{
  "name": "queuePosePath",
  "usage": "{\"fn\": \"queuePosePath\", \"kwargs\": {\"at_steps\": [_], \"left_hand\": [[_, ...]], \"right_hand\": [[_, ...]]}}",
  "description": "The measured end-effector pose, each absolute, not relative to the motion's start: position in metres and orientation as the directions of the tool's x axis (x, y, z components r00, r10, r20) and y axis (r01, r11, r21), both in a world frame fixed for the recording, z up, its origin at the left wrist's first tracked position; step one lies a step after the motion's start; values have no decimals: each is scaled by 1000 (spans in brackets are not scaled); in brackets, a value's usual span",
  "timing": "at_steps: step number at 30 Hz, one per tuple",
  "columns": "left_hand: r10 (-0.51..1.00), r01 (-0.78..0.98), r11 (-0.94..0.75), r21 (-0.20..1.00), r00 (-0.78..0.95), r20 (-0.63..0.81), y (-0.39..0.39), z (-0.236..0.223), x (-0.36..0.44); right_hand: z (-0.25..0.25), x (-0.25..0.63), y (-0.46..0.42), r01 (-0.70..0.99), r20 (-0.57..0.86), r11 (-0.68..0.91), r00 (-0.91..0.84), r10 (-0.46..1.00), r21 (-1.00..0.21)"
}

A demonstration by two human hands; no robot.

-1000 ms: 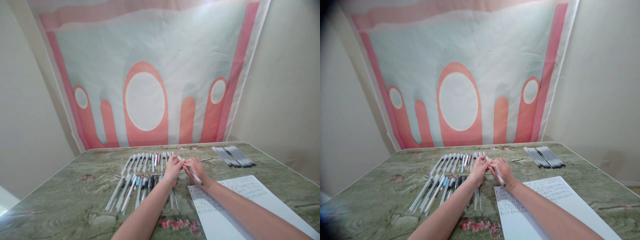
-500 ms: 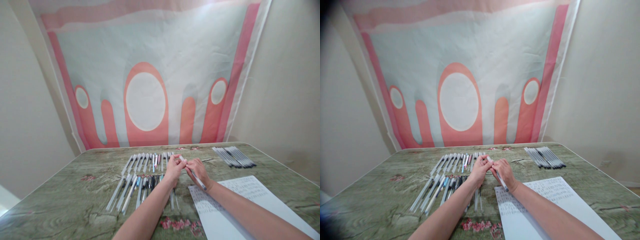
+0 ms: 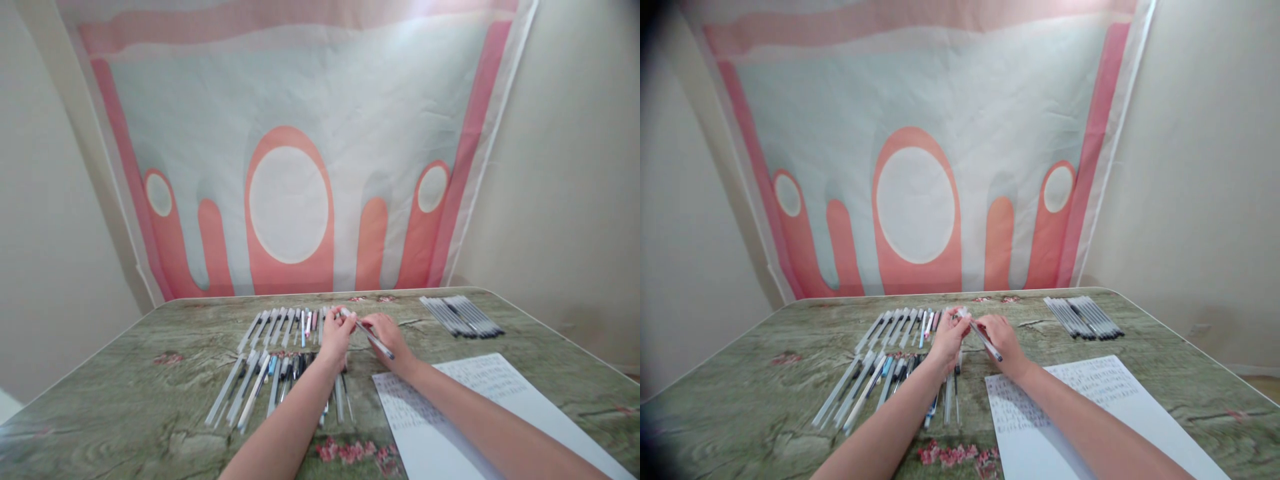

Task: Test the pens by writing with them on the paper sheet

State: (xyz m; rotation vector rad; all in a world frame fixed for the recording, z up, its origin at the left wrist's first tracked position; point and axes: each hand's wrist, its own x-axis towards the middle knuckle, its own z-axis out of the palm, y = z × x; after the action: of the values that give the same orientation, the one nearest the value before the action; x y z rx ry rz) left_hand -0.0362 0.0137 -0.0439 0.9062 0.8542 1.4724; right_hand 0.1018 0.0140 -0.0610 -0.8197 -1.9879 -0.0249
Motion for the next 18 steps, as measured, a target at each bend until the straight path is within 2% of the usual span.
{"fn": "queuePosePath", "kwargs": {"at_steps": [3,5,8,10,12,14,16,18], "left_hand": [[991,-386,-115,915,-102,81,17,-44,-41],[986,-337,-150,929,-115,117,17,-44,-42],[978,-258,-191,947,-131,161,14,-44,-42],[974,-229,-209,951,-130,183,12,-45,-40],[970,-230,-228,946,-133,201,12,-46,-39],[969,-229,-224,947,-153,193,14,-48,-38],[970,-201,-203,959,-172,169,16,-51,-38],[972,-161,-179,971,-184,149,18,-54,-38]], "right_hand": [[-54,103,15,463,628,646,-220,747,-607],[-48,103,14,351,467,530,-253,847,-772],[-41,102,12,248,280,390,-383,880,-887],[-39,101,12,236,233,354,-420,877,-905],[-40,106,17,297,237,368,-395,888,-881],[-42,117,25,468,271,396,-314,910,-790],[-44,135,35,717,308,353,-200,930,-602],[-46,156,44,911,305,183,-67,950,-369]]}}
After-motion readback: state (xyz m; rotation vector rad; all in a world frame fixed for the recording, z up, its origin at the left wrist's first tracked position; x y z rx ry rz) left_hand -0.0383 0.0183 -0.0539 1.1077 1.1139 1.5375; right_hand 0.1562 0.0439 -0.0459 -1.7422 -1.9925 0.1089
